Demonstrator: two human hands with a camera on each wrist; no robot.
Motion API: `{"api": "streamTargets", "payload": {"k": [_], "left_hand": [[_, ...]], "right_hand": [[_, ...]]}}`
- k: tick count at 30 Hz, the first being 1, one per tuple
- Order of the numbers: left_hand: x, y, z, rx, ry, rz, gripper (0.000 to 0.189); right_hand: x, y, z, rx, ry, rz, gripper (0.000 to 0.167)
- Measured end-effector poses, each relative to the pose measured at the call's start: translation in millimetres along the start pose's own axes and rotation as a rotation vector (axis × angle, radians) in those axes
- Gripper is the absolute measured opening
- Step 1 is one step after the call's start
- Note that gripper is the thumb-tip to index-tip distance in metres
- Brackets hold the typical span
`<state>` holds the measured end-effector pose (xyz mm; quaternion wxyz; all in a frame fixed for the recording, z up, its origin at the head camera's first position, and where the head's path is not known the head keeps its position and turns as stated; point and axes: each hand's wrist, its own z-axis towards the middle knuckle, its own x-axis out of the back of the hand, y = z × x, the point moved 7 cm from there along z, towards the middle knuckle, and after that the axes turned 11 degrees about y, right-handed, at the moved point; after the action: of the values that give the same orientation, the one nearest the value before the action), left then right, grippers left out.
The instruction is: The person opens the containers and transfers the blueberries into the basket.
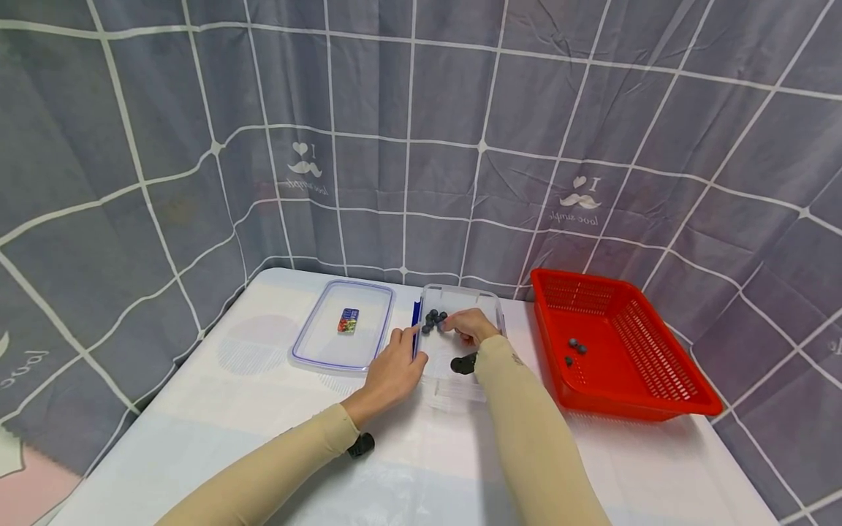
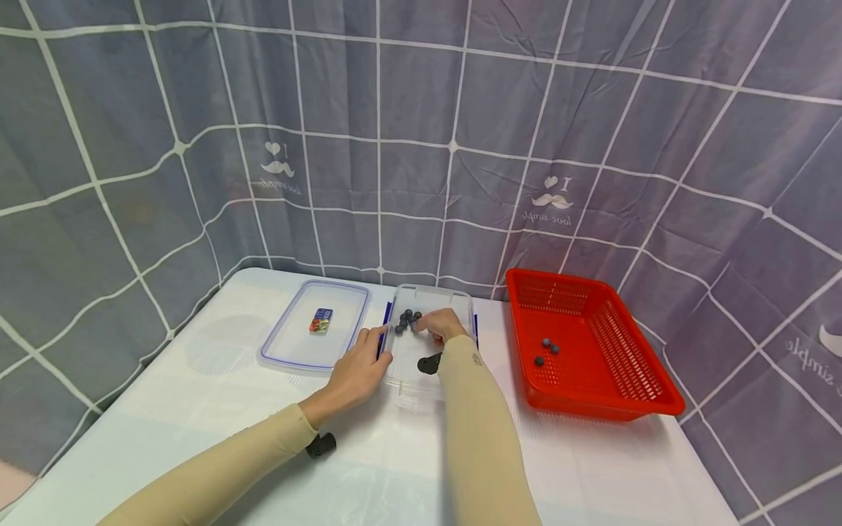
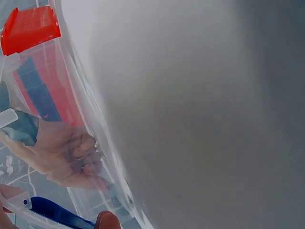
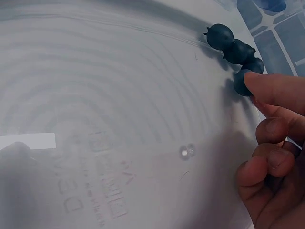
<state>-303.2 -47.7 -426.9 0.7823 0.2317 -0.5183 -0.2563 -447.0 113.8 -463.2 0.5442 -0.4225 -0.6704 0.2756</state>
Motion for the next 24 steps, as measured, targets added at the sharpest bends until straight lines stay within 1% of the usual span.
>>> {"api": "streamTargets", "payload": {"k": [10,19,24], "left_hand": [[-0.1,0.3,0.2,0.000,-0.004,-0.002,0.061],[0.4,-0.3,0.2,-0.003,0.007,-0.009,0.060],[1.5,0.6,0.0,-0.010,0.011,-0.010,0.060]], "right_hand": [[-2.4,-2.2,0.7,0.058,0.015,-0.052,0.030],[-0.7,-1.6,3.5,0.033,0.005,-0.067,0.024],[-0.2,-4.0,0.8,0.039,-0.006,-0.076,0.022]]}}
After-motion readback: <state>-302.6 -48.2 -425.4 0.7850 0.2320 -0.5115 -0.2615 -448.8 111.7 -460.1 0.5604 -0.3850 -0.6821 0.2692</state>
